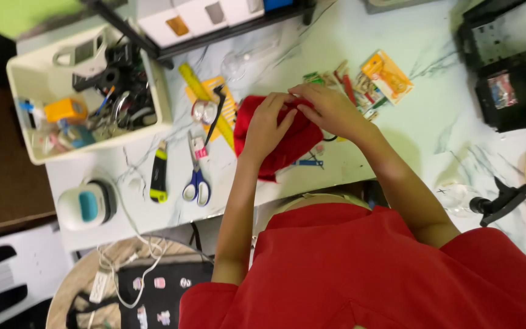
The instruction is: Tidying up a desk by organizing various office and craft supplies into containers and onto a shelf.
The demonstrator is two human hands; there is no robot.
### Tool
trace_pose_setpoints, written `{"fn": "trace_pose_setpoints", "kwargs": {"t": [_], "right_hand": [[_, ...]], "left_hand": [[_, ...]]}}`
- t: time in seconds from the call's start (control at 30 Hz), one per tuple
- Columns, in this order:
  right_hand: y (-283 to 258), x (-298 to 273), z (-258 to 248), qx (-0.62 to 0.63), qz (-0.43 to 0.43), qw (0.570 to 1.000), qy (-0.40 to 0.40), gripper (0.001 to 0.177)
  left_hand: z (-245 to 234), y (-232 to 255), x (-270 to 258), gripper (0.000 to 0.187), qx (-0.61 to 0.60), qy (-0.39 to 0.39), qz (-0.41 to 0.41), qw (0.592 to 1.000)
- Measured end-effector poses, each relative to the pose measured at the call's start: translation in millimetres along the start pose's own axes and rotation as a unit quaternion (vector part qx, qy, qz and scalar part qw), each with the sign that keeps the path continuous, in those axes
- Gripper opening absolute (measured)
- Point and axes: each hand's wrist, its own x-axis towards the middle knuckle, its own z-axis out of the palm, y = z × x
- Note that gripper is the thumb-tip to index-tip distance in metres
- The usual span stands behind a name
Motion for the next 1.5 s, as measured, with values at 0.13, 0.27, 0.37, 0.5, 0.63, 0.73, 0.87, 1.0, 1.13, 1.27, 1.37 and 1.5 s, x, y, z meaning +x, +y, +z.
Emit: {"fn": "trace_pose_setpoints", "kwargs": {"t": [0.13,0.27,0.37,0.5,0.63,0.73,0.87,1.0,1.13,1.27,1.37,1.5], "right_hand": [[31,14,-28,-0.026,0.021,0.999,0.037,0.037],[73,49,-53,-0.07,0.013,0.987,0.144,0.032],[104,89,-67,-0.087,-0.009,0.973,0.214,0.034],[143,140,-72,-0.147,-0.014,0.959,0.242,0.045],[190,150,-58,-0.225,0.053,0.944,0.235,0.026],[200,144,-61,-0.185,0.022,0.935,0.3,0.023],[197,123,-82,-0.092,0.05,0.922,0.374,0.028],[226,94,-108,0.138,0.129,0.899,0.396,0.024],[246,76,-128,0.302,0.142,0.857,0.393,0.013],[284,61,-125,0.521,0.168,0.759,0.353,0.011],[295,57,-123,0.527,0.19,0.749,0.354,0.015],[284,61,-126,0.4,0.242,0.792,0.393,0.022]], "left_hand": [[15,1,47,0.026,-0.027,-0.028,0.004,0.999],[34,-13,88,0.024,-0.026,-0.017,0.021,0.999],[48,-21,119,0.024,-0.047,-0.025,0.006,0.999],[68,-39,157,0.024,-0.07,-0.038,-0.006,0.997],[101,-77,180,0.034,-0.142,-0.06,-0.06,0.986],[127,-111,189,0.066,-0.11,-0.033,-0.051,0.992],[145,-127,193,0.097,-0.142,-0.039,-0.081,0.986],[160,-124,214,0.113,-0.246,-0.056,-0.154,0.955],[170,-111,252,0.119,-0.356,-0.008,-0.169,0.919],[169,-94,292,0.125,-0.353,0.047,-0.175,0.918],[182,-103,311,0.118,-0.258,0.101,-0.13,0.952],[180,-76,326,0.111,-0.103,0.147,-0.075,0.981]]}}
